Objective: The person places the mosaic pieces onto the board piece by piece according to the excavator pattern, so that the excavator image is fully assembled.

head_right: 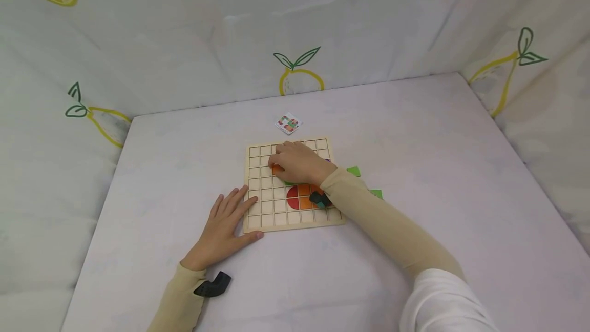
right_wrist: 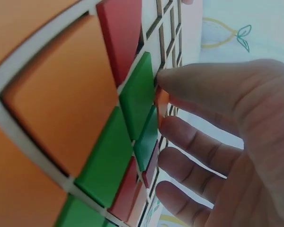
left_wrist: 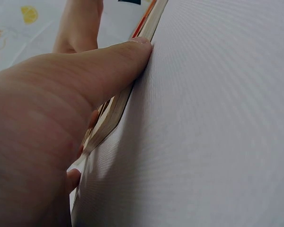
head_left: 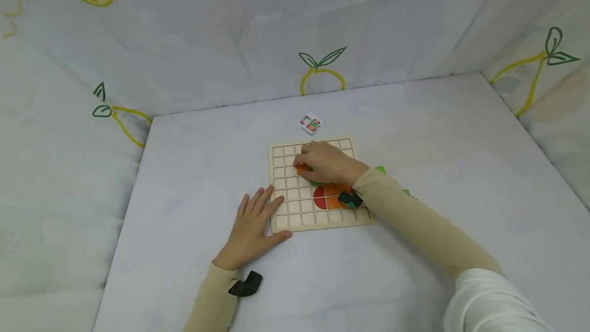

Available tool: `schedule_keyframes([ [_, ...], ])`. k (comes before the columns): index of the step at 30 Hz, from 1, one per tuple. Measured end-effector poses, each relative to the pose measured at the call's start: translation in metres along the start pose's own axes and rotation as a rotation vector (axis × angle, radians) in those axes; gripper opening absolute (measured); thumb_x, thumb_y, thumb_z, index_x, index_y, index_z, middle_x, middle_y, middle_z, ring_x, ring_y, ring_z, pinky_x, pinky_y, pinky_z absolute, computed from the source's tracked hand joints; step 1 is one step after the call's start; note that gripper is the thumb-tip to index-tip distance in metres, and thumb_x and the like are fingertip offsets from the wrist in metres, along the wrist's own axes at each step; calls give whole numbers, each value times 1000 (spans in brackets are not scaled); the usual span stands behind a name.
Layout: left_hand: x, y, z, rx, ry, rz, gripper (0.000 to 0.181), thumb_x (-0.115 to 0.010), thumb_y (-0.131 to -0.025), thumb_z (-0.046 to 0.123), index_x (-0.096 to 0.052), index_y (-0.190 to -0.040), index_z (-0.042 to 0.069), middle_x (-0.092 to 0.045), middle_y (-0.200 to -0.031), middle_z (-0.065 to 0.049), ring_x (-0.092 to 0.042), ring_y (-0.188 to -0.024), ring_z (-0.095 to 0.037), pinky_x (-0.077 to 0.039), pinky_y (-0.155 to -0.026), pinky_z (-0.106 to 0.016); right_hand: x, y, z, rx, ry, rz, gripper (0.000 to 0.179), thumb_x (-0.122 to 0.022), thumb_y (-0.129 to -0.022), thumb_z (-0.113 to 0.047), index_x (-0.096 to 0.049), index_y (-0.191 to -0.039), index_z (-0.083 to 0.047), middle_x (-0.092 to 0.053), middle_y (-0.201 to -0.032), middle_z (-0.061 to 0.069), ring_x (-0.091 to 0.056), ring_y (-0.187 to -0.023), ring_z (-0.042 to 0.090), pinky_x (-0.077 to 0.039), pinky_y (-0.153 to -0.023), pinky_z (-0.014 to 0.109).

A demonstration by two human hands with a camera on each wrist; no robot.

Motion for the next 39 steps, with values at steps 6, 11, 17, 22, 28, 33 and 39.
schedule_keyframes([
  [6,-1,0,0,8,-4,-7,83,-66,-89,61,-39,-157,23,-16,-172,1,-9,-160,-25,3,-130,-48,6,7,4,-5,-12,2,32,-69,-95,-26,-70,-125,-15,-66,-122,5,-58,-118,26,-46,-111,47],
  [11,-1,0,1,11,-4,-5,82,-67,-89,60,-39,-157,23,-16,-172,1,-10,-160,-25,2,-130,-48,28,22,17,-34,-89,47,29,-68,-97,-24,-71,-124,-14,-69,-118,4,-59,-111,24,-52,-103,43],
  [17,-3,-1,1,19,-9,-13,84,-68,-88,60,-39,-157,23,-15,-172,1,-8,-160,-25,3,-130,-48,52,54,42,-127,-141,71,29,-68,-97,-23,-71,-124,-13,-69,-119,3,-60,-109,23,-55,-98,42],
  [22,-3,-1,2,21,-4,-7,85,-68,-88,60,-39,-157,22,-16,-172,1,-9,-160,-25,3,-130,-48,57,78,66,-246,-158,48,33,-70,-96,-23,-69,-128,-14,-66,-127,5,-59,-117,25,-55,-101,48],
  [28,-3,0,1,19,3,1,84,-69,-87,59,-39,-157,23,-16,-172,1,-9,-160,-26,2,-130,-49,54,102,83,-315,-169,18,33,-67,-97,-20,-68,-129,-12,-65,-131,7,-59,-116,27,-54,-99,50],
  [33,-4,0,0,15,-4,12,84,-69,-87,59,-39,-157,23,-17,-172,1,-10,-160,-25,1,-130,-48,52,115,90,-342,-174,-3,33,-67,-97,-19,-68,-129,-10,-65,-129,10,-59,-112,27,-55,-97,50],
  [39,-4,1,0,4,-9,20,84,-70,-87,59,-40,-157,23,-17,-171,1,-11,-160,-25,1,-130,-49,44,127,97,-367,-178,-24,33,-67,-97,-20,-68,-129,-10,-66,-128,10,-60,-111,27,-57,-96,50],
])
Point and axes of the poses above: each hand's wrist, its own y-axis away from the middle knuckle, its own x-axis out of the back of the hand, z = x × y, the point moved 9 cm from there along -y, towards the middle knuckle
